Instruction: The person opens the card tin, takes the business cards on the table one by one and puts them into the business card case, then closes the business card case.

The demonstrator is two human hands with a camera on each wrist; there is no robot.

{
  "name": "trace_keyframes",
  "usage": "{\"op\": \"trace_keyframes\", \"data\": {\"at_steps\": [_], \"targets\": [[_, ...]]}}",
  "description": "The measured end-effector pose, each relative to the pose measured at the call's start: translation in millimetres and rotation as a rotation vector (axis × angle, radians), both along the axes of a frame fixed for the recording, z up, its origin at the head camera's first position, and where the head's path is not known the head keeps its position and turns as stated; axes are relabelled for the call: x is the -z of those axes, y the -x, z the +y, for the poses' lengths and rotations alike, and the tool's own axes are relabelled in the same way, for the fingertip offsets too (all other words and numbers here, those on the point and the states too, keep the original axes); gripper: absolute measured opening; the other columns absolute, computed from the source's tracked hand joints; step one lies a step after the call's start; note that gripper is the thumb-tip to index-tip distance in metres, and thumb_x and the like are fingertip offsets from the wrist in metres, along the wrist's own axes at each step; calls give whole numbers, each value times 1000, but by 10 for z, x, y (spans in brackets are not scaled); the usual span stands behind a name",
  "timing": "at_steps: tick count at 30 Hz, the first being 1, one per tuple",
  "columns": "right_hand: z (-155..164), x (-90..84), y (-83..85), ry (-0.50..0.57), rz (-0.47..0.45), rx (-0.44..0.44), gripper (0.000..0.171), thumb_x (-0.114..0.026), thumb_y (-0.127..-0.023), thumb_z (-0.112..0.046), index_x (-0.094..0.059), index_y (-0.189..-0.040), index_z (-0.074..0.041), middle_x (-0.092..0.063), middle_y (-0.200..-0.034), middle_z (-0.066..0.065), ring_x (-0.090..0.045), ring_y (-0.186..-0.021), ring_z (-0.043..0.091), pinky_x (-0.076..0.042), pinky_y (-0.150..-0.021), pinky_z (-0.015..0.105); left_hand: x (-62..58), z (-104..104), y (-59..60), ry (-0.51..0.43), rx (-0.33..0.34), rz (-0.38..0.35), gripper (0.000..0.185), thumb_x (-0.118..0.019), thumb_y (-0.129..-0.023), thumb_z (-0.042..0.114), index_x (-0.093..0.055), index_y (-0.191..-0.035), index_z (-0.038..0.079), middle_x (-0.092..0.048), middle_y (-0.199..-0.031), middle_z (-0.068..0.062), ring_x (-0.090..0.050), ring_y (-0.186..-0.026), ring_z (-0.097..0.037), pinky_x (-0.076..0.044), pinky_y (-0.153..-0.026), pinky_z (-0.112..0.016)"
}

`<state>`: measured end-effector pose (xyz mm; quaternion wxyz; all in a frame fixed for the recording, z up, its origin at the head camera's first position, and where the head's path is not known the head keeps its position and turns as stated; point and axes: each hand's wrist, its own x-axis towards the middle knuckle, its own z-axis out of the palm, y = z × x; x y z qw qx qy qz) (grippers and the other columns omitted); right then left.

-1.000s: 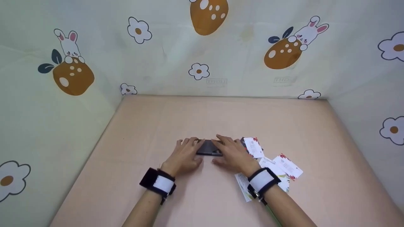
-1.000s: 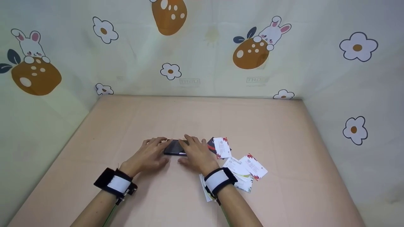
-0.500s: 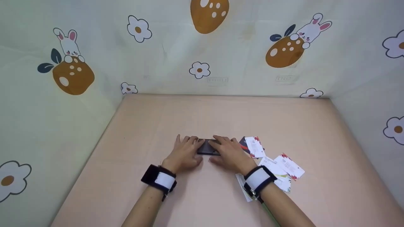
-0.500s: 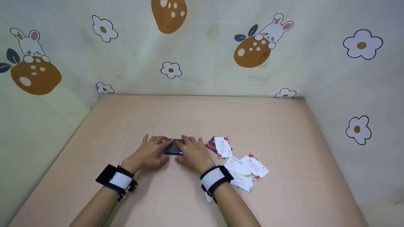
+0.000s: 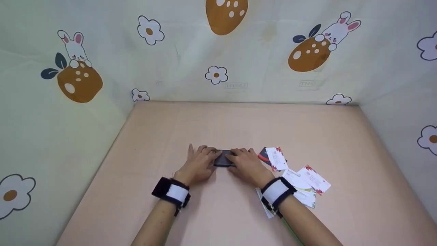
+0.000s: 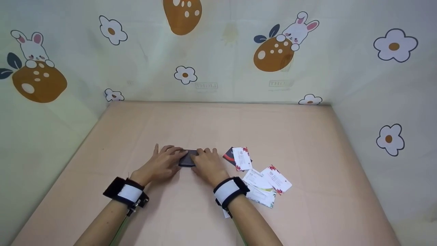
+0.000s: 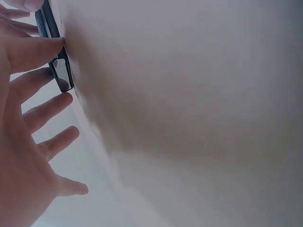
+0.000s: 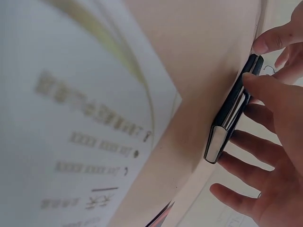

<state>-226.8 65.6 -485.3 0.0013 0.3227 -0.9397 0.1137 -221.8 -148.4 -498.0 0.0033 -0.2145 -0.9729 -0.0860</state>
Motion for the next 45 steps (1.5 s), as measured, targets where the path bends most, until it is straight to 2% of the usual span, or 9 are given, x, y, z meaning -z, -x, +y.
{"op": "trace_keyframes", "data": {"at_steps": [10,17,25,30,37,45], "targets": [[-16,-8,39,-45,60,-23,43,-71,-94,-25,-65,-135,-14,-62,-137,18,-60,-125,38,-50,-104,55,-35,-2,22,-36,-10,-31,53,-56,-94,12,-54,-146,23,-54,-149,-4,-43,-142,-33,-15,-113,-81],[-8,16,55,-94,187,-53,32,-67,-96,-22,-70,-127,-13,-67,-130,16,-66,-116,35,-54,-91,49,-37,-21,68,-90,-6,-105,56,-57,-93,11,-52,-147,23,-51,-151,-5,-37,-146,-33,-14,-112,-82],[-16,23,34,-142,272,-68,33,-65,-96,-23,-70,-127,-12,-68,-128,16,-67,-113,35,-55,-92,47,-76,-24,104,-186,-11,-160,57,-64,-90,10,-55,-145,22,-52,-148,-8,-35,-146,-37,-14,-112,-82],[-14,39,24,-184,327,-78,33,-65,-97,-24,-70,-127,-12,-69,-127,15,-68,-112,33,-56,-92,46,-85,-10,115,-196,-31,-187,58,-65,-90,10,-55,-145,24,-51,-149,-8,-34,-147,-34,-11,-114,-81],[-54,112,34,-311,489,-149,27,-62,-97,-16,-72,-121,-8,-73,-117,14,-72,-100,29,-59,-90,45,-59,-15,113,-214,-51,-221,59,-65,-89,7,-55,-145,23,-51,-148,-9,-37,-146,-33,-9,-115,-80],[-54,117,33,-359,524,-160,31,-59,-98,-17,-68,-127,-8,-72,-117,15,-72,-99,28,-58,-90,43,-69,-8,137,-202,-48,-227,61,-67,-88,10,-54,-146,22,-52,-146,-8,-38,-145,-34,-9,-116,-79]]}}
